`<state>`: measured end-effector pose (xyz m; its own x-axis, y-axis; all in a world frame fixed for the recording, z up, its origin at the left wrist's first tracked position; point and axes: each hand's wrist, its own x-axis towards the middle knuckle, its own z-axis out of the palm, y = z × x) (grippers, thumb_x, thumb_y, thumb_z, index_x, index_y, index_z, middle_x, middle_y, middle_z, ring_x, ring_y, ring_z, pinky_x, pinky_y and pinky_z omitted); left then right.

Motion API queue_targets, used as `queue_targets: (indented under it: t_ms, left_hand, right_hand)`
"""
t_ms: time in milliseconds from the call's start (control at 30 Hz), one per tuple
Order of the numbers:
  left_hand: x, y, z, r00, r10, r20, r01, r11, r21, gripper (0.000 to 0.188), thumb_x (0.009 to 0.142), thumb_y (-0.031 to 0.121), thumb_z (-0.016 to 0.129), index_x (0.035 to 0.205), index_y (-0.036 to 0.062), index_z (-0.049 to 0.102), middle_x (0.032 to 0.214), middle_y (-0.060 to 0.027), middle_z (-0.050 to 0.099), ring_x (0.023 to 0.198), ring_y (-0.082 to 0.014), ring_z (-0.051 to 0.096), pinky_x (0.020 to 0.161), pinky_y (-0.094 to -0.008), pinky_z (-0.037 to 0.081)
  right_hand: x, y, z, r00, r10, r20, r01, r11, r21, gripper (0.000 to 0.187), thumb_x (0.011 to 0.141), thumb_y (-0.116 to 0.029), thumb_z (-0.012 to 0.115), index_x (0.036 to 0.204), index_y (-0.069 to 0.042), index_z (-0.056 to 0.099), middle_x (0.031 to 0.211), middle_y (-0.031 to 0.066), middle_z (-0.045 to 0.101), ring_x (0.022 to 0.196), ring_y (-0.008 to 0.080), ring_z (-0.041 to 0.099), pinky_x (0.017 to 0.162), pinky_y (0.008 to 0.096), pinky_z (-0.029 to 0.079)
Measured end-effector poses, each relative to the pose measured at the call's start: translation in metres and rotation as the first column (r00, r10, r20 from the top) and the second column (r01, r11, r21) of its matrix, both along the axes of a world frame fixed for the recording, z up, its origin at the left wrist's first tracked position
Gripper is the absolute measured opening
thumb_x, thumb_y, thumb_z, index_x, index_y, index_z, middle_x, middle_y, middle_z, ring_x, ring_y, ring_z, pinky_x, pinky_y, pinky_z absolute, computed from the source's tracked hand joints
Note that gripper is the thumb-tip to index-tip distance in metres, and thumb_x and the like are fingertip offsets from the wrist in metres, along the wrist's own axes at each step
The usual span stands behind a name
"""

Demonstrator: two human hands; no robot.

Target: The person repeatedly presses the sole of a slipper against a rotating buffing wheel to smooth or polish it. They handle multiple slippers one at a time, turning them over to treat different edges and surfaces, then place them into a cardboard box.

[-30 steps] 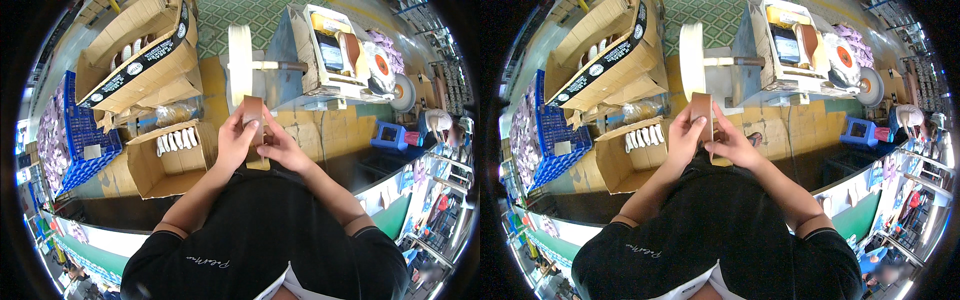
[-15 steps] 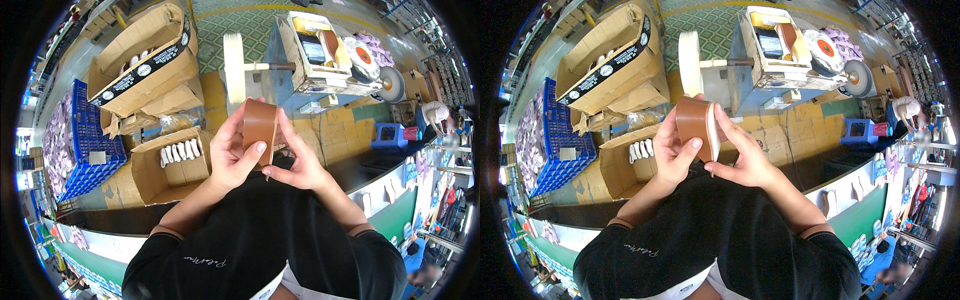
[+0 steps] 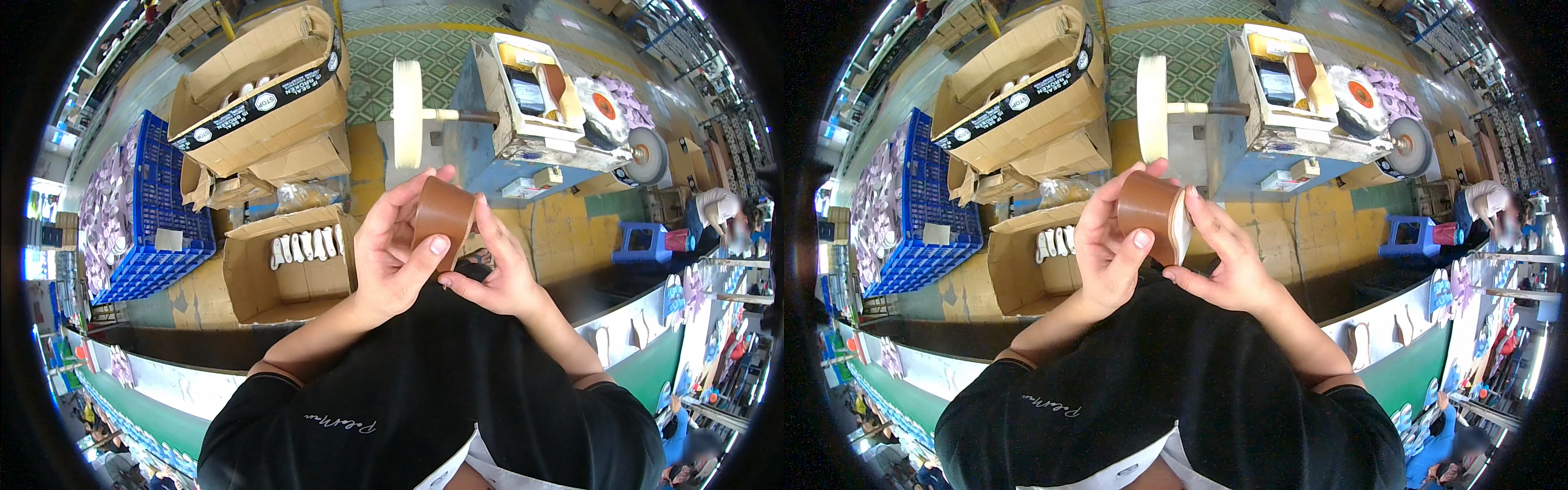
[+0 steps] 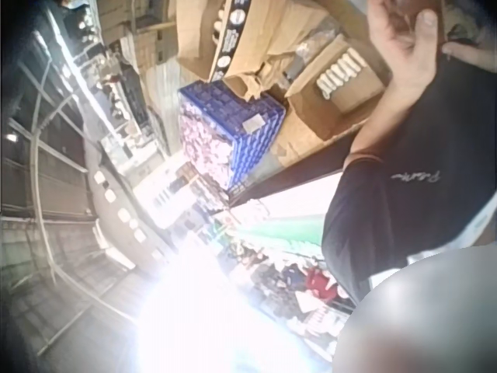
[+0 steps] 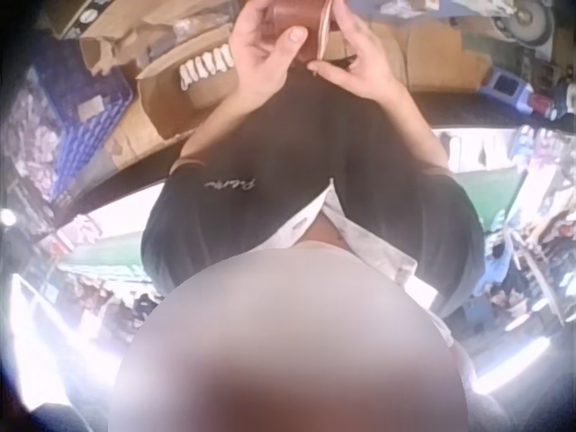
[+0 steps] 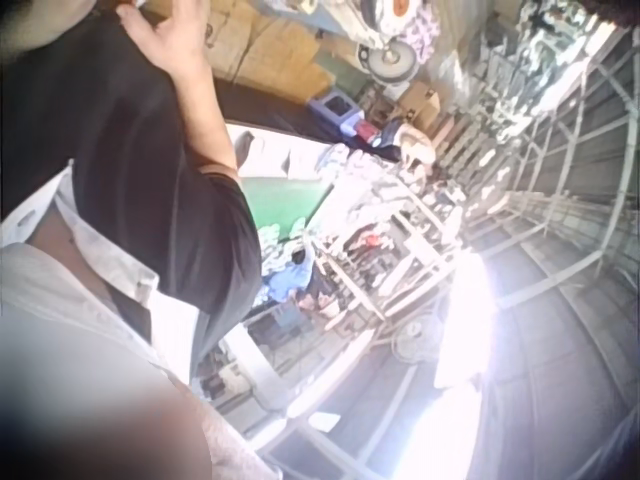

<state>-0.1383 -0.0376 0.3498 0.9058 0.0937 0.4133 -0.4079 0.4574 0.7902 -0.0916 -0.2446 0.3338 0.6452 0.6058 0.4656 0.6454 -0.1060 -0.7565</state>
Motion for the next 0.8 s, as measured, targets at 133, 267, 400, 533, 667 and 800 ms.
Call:
queue_targets:
  t_ms: [133,267,400,533,667,800]
  left_hand:
    - [0.0,0.0,0.004,0.997,0.057,-0.056,-0.062,0.994,-0.091,0.044,0.111,0.005,0.068,0.153,-0.0033,0.055,0.156,-0.0264,0.064,0.138,-0.0281,0.068,0.119,-0.0435,0.054]
    - [0.003,0.004,0.009,0.948,0.134,-0.287,-0.18,0.974,-0.138,0.03,0.119,0.022,0.058,0.129,-0.0049,0.067,0.129,-0.0258,0.079,0.116,-0.0299,0.078,0.106,-0.0436,0.062]
    - [0.005,0.002,0.011,0.899,0.159,-0.409,-0.195,0.98,-0.047,0.049,0.122,0.036,0.049,0.121,-0.0076,0.071,0.124,-0.0263,0.08,0.111,-0.0306,0.08,0.1,-0.0427,0.065]
    - [0.003,0.002,0.009,0.913,0.175,-0.368,-0.154,0.984,0.085,0.057,0.124,0.041,0.045,0.13,-0.0091,0.071,0.133,-0.0253,0.078,0.122,-0.031,0.077,0.11,-0.0423,0.061]
    - [0.005,0.015,0.002,0.939,0.012,-0.345,-0.003,1.0,0.028,0.049,0.122,0.031,0.05,0.147,-0.0089,0.063,0.148,-0.023,0.071,0.136,-0.0285,0.069,0.12,-0.0426,0.052]
    - [-0.004,0.01,-0.005,0.914,-0.128,-0.384,0.165,0.984,0.067,0.052,0.118,0.013,0.058,0.165,-0.0042,0.048,0.156,-0.0148,0.064,0.145,-0.0212,0.059,0.125,-0.0399,0.044]
  right_hand:
    - [-0.002,0.002,0.003,0.998,-0.012,0.066,0.015,0.999,-0.038,0.11,0.082,-0.014,0.099,0.175,-0.01,0.041,0.161,0.0254,0.058,0.144,0.0449,0.062,0.116,0.048,0.054]
    - [-0.006,0.007,0.008,0.999,-0.004,0.04,0.009,0.993,-0.121,0.105,0.083,-0.012,0.096,0.174,-0.013,0.043,0.15,0.0257,0.065,0.132,0.0451,0.069,0.11,0.0474,0.058]
    - [-0.012,0.014,0.007,0.995,-0.004,-0.099,-0.011,0.988,-0.151,0.104,0.089,-0.009,0.088,0.178,-0.01,0.034,0.142,0.0261,0.07,0.119,0.0475,0.074,0.106,0.0472,0.058]
    - [-0.013,0.016,-0.006,0.94,0.063,-0.336,-0.105,0.989,-0.106,0.1,0.103,-0.009,0.077,0.182,-0.007,0.016,0.158,0.0277,0.061,0.138,0.0422,0.067,0.114,0.0437,0.053]
    - [-0.011,0.016,-0.02,0.824,0.126,-0.552,-0.121,0.992,0.046,0.083,0.115,-0.017,0.064,0.182,-0.009,0.016,0.171,0.0175,0.049,0.149,0.0305,0.059,0.118,0.0422,0.05]
    - [-0.01,0.014,-0.021,0.379,0.4,-0.834,0.045,0.892,0.449,0.073,0.12,-0.028,0.056,0.182,-0.011,0.02,0.173,0.0084,0.045,0.154,0.0253,0.051,0.122,0.0438,0.048]
